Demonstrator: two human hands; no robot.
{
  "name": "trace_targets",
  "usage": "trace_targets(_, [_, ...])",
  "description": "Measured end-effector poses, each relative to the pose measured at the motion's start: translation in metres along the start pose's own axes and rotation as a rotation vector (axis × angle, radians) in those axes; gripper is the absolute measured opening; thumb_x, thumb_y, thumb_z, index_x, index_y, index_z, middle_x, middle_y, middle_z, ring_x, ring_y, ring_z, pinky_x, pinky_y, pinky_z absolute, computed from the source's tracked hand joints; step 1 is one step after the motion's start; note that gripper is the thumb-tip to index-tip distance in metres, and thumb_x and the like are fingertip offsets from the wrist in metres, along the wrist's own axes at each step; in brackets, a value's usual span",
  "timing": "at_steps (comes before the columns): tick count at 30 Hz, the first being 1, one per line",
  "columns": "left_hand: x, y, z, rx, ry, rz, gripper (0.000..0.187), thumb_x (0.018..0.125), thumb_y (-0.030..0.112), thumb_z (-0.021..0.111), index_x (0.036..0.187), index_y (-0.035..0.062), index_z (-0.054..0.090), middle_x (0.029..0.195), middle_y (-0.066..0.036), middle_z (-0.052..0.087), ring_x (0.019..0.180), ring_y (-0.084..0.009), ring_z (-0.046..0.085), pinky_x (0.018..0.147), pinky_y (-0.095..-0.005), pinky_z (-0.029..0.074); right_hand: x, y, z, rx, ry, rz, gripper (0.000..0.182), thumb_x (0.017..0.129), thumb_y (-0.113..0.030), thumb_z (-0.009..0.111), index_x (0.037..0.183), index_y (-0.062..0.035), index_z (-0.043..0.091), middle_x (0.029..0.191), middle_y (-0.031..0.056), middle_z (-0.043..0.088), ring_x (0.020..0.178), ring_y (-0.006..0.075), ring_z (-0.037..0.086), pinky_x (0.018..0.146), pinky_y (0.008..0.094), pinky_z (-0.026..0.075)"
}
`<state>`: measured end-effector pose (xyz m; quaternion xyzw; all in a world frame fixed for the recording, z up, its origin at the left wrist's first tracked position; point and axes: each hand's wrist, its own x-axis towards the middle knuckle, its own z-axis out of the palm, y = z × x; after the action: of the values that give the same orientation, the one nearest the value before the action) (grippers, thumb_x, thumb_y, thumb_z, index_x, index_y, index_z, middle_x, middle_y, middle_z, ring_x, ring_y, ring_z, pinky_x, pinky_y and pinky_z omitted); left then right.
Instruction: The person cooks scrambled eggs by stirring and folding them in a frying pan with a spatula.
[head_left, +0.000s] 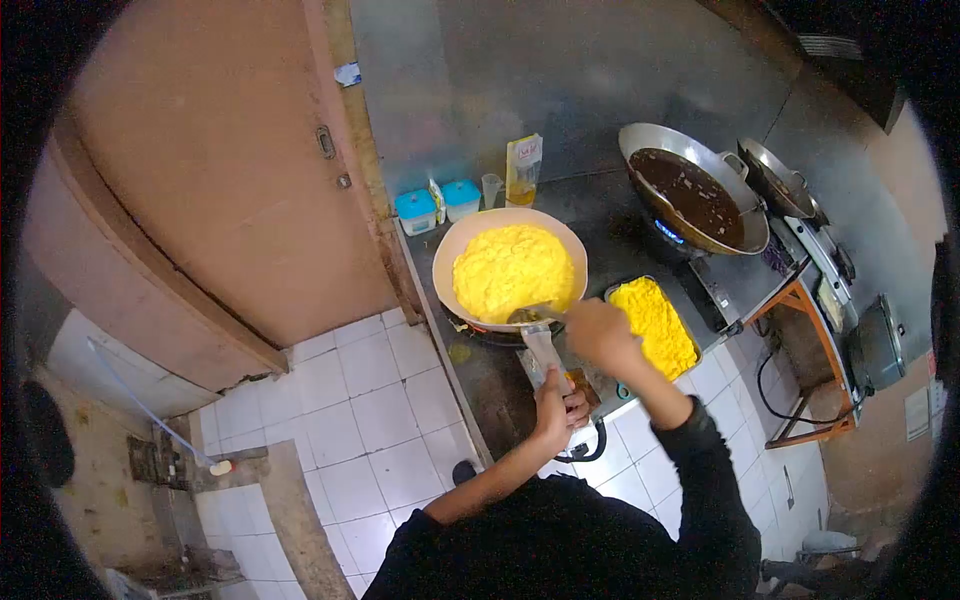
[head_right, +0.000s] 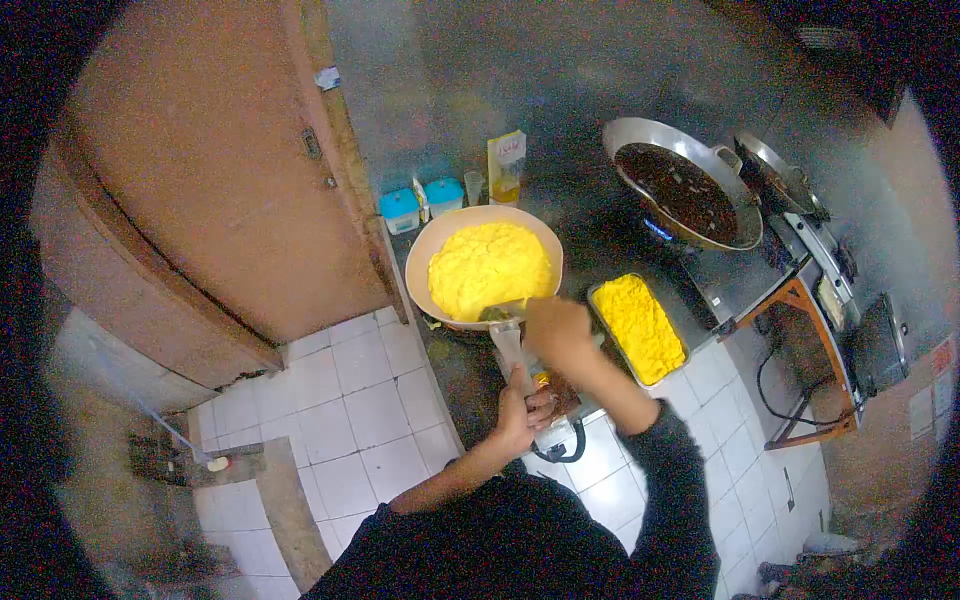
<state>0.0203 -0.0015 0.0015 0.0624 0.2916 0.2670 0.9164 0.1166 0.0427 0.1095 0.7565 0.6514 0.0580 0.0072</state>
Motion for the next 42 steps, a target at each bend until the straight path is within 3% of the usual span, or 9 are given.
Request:
trace_targets(8, [0.014,-0.010,-0.015,-0.011,-0.050,-0.020,0.042,0.085,0.057,0.035,0.074,0.0167,0.040,0.047,0.006,0.026,0.032,-0.0095,0.023,0.033,-0.0259,0.019,0.042,-0.026,0.062,0.323,0.178,0.232,0.021,0.079,-0.012,0.049,0.097,-0.0031,0.055,0.073,0.0184,0.062,0.066,0.0343,0.062,0.056,0.0437,0.050])
trace_targets(13, [0.011,-0.009,-0.014,-0.020,-0.092,-0.007,0.047,0.085,0.061,0.032,0.080,0.0143,0.037,0.047,0.008,0.027,0.032,-0.0082,0.027,0.032,-0.0243,0.023,0.095,-0.009,0.073,0.328,0.283,0.281,0.019,0.078,-0.012,0.050,0.093,-0.0036,0.057,0.074,0.0181,0.063,0.068,0.0330,0.063,0.061,0.0422,0.050])
trace_targets(19, [0.007,-0.005,-0.008,-0.026,-0.019,-0.022,0.042,0.085,0.058,0.037,0.078,0.0163,0.038,0.046,0.005,0.026,0.031,-0.0101,0.023,0.032,-0.0263,0.018,0.089,-0.016,0.077,0.275,0.060,0.143,0.016,0.074,-0.017,0.056,0.081,-0.0032,0.061,0.078,0.0188,0.062,0.077,0.0332,0.061,0.068,0.0426,0.048])
trace_targets(23, [0.007,-0.005,-0.011,-0.030,-0.023,-0.020,0.041,0.085,0.057,0.037,0.078,0.0163,0.037,0.046,0.005,0.026,0.031,-0.0098,0.023,0.032,-0.0265,0.018,0.067,0.010,0.029,0.151,-0.082,0.106,0.021,0.075,-0.023,0.057,0.090,-0.0105,0.065,0.084,0.0135,0.063,0.083,0.0322,0.061,0.072,0.0419,0.048])
trace_targets(25, [0.007,-0.004,-0.008,-0.052,-0.035,-0.042,0.041,0.086,0.056,0.037,0.077,0.0163,0.037,0.046,0.005,0.025,0.031,-0.0093,0.022,0.031,-0.0260,0.017,0.041,0.018,-0.024,0.212,-0.037,0.112,0.024,0.075,-0.023,0.051,0.083,-0.0047,0.063,0.080,0.0195,0.063,0.076,0.0331,0.063,0.069,0.0436,0.050])
trace_targets(28, [0.007,-0.007,-0.008,-0.024,-0.051,0.006,0.040,0.086,0.055,0.037,0.077,0.0161,0.037,0.046,0.005,0.025,0.031,-0.0090,0.021,0.031,-0.0259,0.017,0.013,0.020,-0.072,0.106,-0.124,0.129,0.023,0.073,-0.022,0.053,0.084,-0.0050,0.064,0.079,0.0177,0.064,0.073,0.0326,0.064,0.067,0.0426,0.051])
trace_targets(32, [0.007,-0.008,-0.006,-0.020,-0.031,0.012,0.041,0.085,0.056,0.038,0.076,0.0164,0.037,0.046,0.005,0.026,0.032,-0.0093,0.022,0.032,-0.0258,0.017,0.008,0.011,-0.030,-0.024,-0.080,0.117,0.014,0.069,-0.013,0.053,0.075,-0.0027,0.062,0.074,0.0211,0.062,0.071,0.0326,0.064,0.062,0.0414,0.051])
trace_targets(36, [0.007,-0.009,-0.006,-0.046,-0.007,-0.014,0.043,0.084,0.059,0.038,0.076,0.0165,0.037,0.047,0.005,0.026,0.032,-0.0093,0.022,0.033,-0.0265,0.018,0.026,0.024,0.034,0.068,0.114,0.185,0.015,0.072,-0.014,0.052,0.076,-0.0035,0.061,0.071,0.0197,0.061,0.067,0.0337,0.063,0.060,0.0433,0.051])
trace_targets(42, [0.006,-0.009,-0.008,-0.015,-0.026,-0.005,0.045,0.083,0.061,0.039,0.080,0.0158,0.036,0.048,0.005,0.027,0.033,-0.0092,0.023,0.035,-0.0267,0.020,0.048,0.043,0.059,0.175,0.240,0.264,0.017,0.075,-0.016,0.050,0.081,-0.0051,0.062,0.073,0.0173,0.061,0.069,0.0340,0.062,0.061,0.0442,0.049])
